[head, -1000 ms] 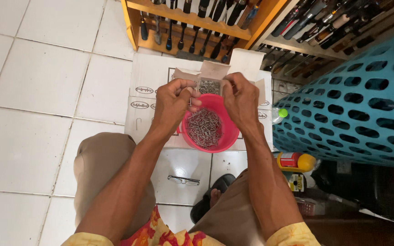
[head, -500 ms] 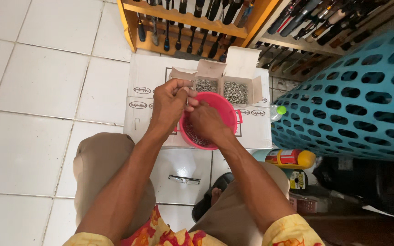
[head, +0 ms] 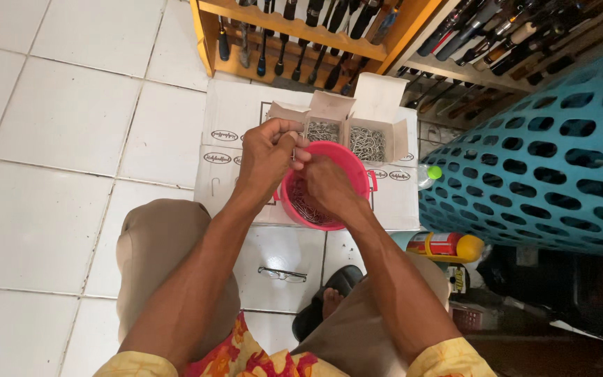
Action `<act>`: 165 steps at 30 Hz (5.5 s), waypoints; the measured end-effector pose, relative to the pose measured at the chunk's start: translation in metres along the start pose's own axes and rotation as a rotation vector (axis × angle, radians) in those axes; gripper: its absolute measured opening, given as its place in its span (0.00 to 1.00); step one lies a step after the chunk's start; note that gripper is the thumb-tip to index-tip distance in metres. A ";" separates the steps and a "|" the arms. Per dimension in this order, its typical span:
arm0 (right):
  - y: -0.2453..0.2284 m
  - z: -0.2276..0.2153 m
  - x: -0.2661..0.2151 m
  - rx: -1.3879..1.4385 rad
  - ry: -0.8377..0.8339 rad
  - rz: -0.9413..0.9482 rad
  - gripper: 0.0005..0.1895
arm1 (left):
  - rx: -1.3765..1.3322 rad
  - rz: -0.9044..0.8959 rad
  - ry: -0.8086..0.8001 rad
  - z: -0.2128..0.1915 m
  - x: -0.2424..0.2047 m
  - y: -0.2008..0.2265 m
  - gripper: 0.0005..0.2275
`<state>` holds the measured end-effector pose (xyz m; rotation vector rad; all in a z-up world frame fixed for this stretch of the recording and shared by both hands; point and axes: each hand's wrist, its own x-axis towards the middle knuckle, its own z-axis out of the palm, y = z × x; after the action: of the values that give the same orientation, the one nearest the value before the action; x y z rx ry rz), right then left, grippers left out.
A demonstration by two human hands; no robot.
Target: The person sits on the floor and sorts metal hooks from a pink bowl into a cardboard box with compartments. They pick up hooks by hand, separate them, and place them into the box.
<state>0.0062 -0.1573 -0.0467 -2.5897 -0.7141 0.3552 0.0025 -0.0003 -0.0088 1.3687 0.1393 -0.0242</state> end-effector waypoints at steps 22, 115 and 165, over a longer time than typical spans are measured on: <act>0.020 -0.049 -0.023 0.694 0.248 0.086 0.08 | 0.062 -0.039 -0.064 0.011 -0.003 -0.010 0.10; -0.011 -0.057 -0.014 0.825 0.310 0.069 0.14 | -0.037 -0.033 0.004 0.018 -0.001 -0.013 0.06; -0.022 -0.041 -0.044 0.910 0.402 0.183 0.24 | -0.122 0.157 -0.050 0.014 -0.020 -0.008 0.05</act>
<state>-0.0253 -0.1778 0.0053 -1.7621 -0.1062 0.1446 -0.0169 -0.0170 -0.0117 1.2530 -0.0090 0.0797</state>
